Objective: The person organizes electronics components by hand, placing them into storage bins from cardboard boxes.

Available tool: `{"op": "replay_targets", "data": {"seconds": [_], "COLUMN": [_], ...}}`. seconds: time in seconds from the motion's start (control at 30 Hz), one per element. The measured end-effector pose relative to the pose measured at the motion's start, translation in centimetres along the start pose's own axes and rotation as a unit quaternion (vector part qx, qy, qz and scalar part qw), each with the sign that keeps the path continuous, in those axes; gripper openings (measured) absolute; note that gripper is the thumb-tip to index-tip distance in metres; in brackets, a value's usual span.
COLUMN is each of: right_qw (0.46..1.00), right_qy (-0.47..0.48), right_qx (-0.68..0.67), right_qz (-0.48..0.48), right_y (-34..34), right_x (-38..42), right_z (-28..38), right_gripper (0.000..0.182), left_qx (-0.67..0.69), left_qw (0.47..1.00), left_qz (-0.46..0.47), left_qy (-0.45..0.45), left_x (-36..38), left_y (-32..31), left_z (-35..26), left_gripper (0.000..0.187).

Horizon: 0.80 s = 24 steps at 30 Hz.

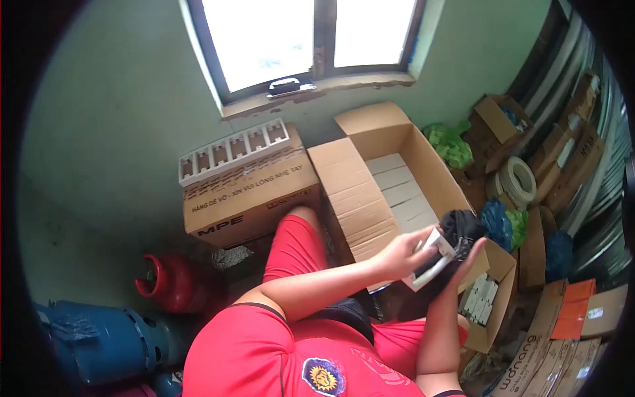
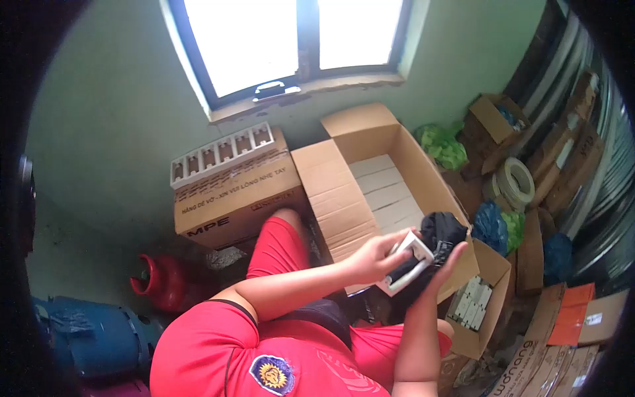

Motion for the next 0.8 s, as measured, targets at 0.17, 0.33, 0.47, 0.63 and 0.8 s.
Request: {"op": "replay_targets", "data": {"seconds": [0.17, 0.33, 0.47, 0.63, 0.8], "right_qw": [0.993, 0.915, 0.938, 0.946, 0.919], "right_qy": [0.013, 0.037, 0.001, -0.055, -0.041], "right_qx": [-0.029, 0.38, 0.321, 0.297, 0.354], "right_qz": [-0.117, -0.131, -0.132, -0.12, -0.168], "right_y": [0.3, -1.0, -0.7, -2.2, -4.4], "right_x": [-1.0, 0.0, -1.1, -1.4, -0.7], "right_z": [-2.2, -4.4, -5.2, -7.5, -7.0], "right_gripper": [0.092, 0.06, 0.045, 0.04, 0.037], "left_qx": [0.147, -0.056, -0.338, -0.443, -0.432], "left_qw": [0.971, 0.974, 0.928, 0.884, 0.89], "left_qz": [-0.179, -0.215, -0.066, 0.137, 0.097], "left_qy": [-0.064, -0.039, -0.143, -0.062, -0.106], "left_x": [1.5, 0.7, 0.8, 2.2, 3.7], "left_y": [4.6, 9.6, 8.4, 9.0, 16.5], "left_z": [0.2, 0.6, -4.7, -4.3, -8.5], "left_gripper": [0.05, 0.071, 0.11, 0.128, 0.111]}}
Point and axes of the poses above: each hand's wrist, its own x-axis away from the middle knuckle, its own y-axis out of the back of the hand, z = x × y, the point moved 10 cm from there along -x, towards the middle knuckle, and after that the axes turned 12 degrees about -y, right-handed, at the moved point
